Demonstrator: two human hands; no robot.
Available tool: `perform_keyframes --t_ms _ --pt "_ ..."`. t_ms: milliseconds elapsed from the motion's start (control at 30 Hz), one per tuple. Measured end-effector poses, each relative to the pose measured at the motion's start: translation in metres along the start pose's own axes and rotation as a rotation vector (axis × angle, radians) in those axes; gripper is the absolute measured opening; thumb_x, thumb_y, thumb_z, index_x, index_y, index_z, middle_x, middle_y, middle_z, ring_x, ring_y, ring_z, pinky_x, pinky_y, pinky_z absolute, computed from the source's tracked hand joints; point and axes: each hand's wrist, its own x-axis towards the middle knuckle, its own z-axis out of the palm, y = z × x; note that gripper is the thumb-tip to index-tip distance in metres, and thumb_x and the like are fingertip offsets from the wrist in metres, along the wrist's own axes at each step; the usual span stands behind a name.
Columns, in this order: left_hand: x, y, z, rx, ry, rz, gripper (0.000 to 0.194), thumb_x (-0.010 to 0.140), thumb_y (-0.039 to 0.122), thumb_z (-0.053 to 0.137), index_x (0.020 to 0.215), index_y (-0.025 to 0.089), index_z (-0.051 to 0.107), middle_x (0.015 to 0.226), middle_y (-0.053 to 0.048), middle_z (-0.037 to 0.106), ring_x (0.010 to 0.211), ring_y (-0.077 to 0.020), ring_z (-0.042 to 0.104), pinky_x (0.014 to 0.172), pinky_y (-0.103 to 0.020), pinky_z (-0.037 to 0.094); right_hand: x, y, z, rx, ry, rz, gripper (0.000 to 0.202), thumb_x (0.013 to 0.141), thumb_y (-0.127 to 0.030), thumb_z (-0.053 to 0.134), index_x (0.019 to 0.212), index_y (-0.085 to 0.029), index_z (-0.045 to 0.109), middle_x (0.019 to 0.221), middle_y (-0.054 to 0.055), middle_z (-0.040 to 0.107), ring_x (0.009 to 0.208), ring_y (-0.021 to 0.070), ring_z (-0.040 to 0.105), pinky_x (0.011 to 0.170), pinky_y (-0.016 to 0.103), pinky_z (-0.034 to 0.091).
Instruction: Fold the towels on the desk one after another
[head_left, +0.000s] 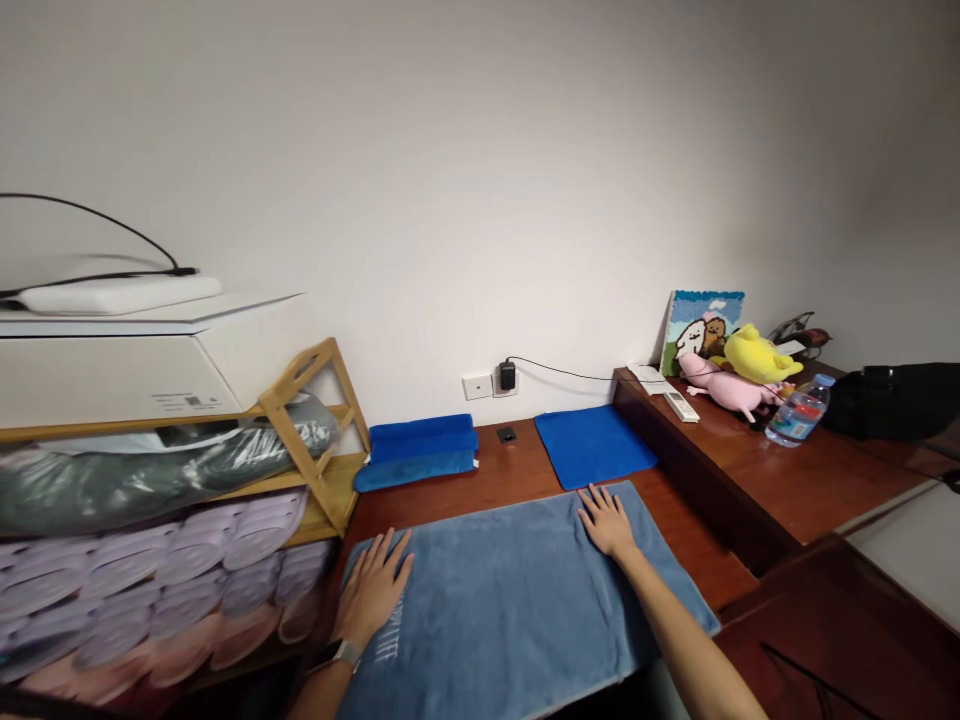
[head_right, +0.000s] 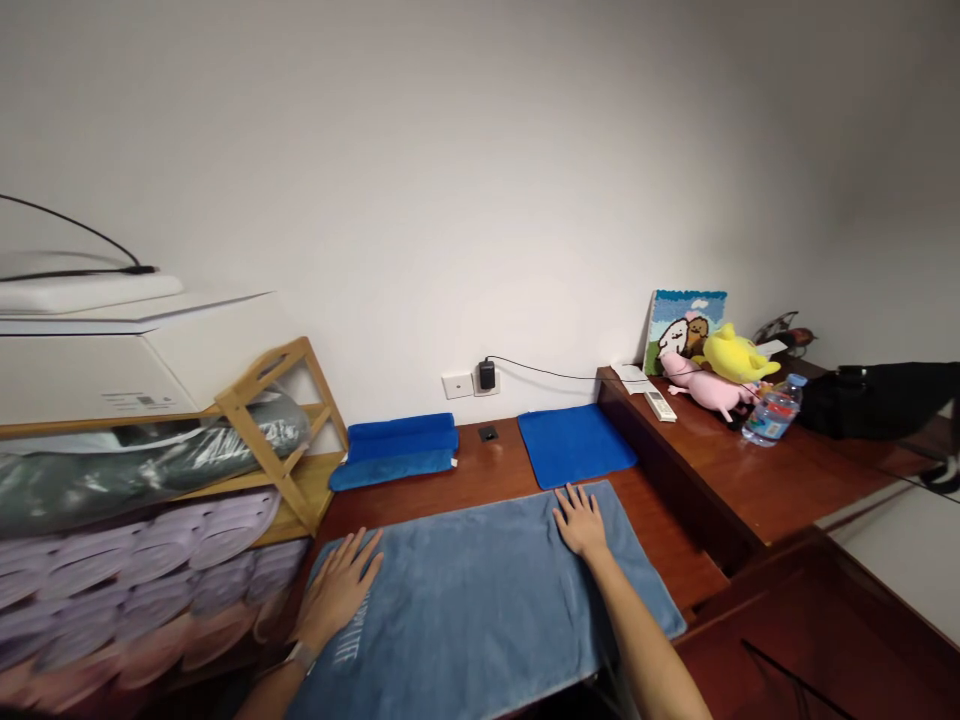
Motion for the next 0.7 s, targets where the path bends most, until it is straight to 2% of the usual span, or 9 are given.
perform_keyframes --t_ms 167,233,300,367,467,533,600,633,700 --pt "-0.011 -0.012 0.014 0.051 -0.009 -0.048 0.063 0.101 0.051 0.037 0.156 0.024 0.054 0.170 -0.013 0.044 0.159 -0.0313 0.037 0.130 -0.055 0.026 -0.001 0.021 -0.006 -0.018 -0.075 0.172 0.066 0.109 -0.060 0.024 0.170 -0.038 0.023 0.179 -0.004 0.016 0.165 0.0254 0.013 0.132 0.048 0.009" --pt "-0.014 -0.017 0.017 0.057 -0.001 -0.058 0.063 0.101 0.051 0.036 0.156 0.025 0.054 0.169 -0.012 0.046 0.158 -0.0310 0.038 0.130 -0.055 0.027 -0.001 0.033 -0.011 -0.026 -0.093 0.194 0.067 0.108 -0.062 0.025 0.170 -0.038 0.021 0.179 -0.004 0.015 0.165 0.0252 0.011 0.132 0.048 0.008" --pt "-0.013 -0.017 0.015 0.050 -0.018 -0.079 0.063 0.100 0.051 0.038 0.156 0.024 0.054 0.168 -0.013 0.047 0.158 -0.0327 0.038 0.129 -0.057 0.028 -0.001 0.038 -0.017 -0.020 -0.131 0.192 0.068 0.108 -0.064 0.025 0.171 -0.038 0.020 0.179 -0.004 0.014 0.165 0.0253 0.011 0.132 0.048 0.009" --pt "-0.009 -0.011 0.009 0.032 -0.044 -0.098 0.065 0.100 0.052 0.040 0.157 0.022 0.052 0.169 -0.015 0.045 0.158 -0.0349 0.039 0.128 -0.058 0.028 -0.003 0.033 -0.024 -0.011 -0.153 0.193 0.071 0.107 -0.067 0.027 0.170 -0.037 0.020 0.179 -0.003 0.013 0.165 0.0275 0.011 0.132 0.050 0.009" --pt "0.001 0.014 -0.004 0.004 -0.050 -0.010 0.064 0.102 0.050 0.038 0.158 0.021 0.051 0.169 -0.015 0.045 0.158 -0.0328 0.038 0.130 -0.054 0.027 -0.006 -0.001 -0.029 0.005 -0.049 0.094 0.071 0.106 -0.067 0.030 0.170 -0.037 0.023 0.179 -0.001 0.014 0.165 0.0296 0.009 0.132 0.054 0.007" --pt "0.008 0.038 -0.008 -0.018 -0.056 0.094 0.061 0.104 0.048 0.035 0.157 0.025 0.052 0.169 -0.011 0.046 0.158 -0.0290 0.039 0.130 -0.051 0.028 -0.008 -0.037 -0.024 0.044 0.016 -0.094 0.067 0.108 -0.065 0.030 0.169 -0.039 0.026 0.178 -0.003 0.017 0.165 0.0268 0.008 0.132 0.051 0.004" --pt "0.012 0.065 -0.009 -0.034 -0.102 0.169 0.058 0.105 0.049 0.035 0.158 0.030 0.051 0.168 -0.008 0.047 0.158 -0.0269 0.040 0.130 -0.050 0.030 -0.007 -0.073 -0.013 0.097 -0.010 -0.254 0.063 0.109 -0.064 0.027 0.168 -0.041 0.031 0.177 -0.004 0.022 0.165 0.0243 0.011 0.132 0.048 0.004" --pt "0.014 0.077 -0.009 -0.037 -0.131 0.188 0.057 0.105 0.049 0.036 0.158 0.032 0.050 0.169 -0.007 0.047 0.158 -0.0267 0.040 0.130 -0.050 0.030 -0.006 -0.090 -0.006 0.119 -0.033 -0.287 0.062 0.109 -0.063 0.026 0.167 -0.041 0.032 0.177 -0.004 0.024 0.165 0.0241 0.013 0.132 0.048 0.005" --pt "0.016 0.096 -0.007 -0.028 -0.173 0.191 0.057 0.105 0.049 0.038 0.158 0.034 0.049 0.170 -0.007 0.045 0.158 -0.0279 0.038 0.130 -0.052 0.029 -0.003 -0.115 0.007 0.145 -0.056 -0.252 0.062 0.110 -0.062 0.023 0.167 -0.039 0.032 0.176 -0.002 0.026 0.165 0.0253 0.014 0.132 0.051 0.006"
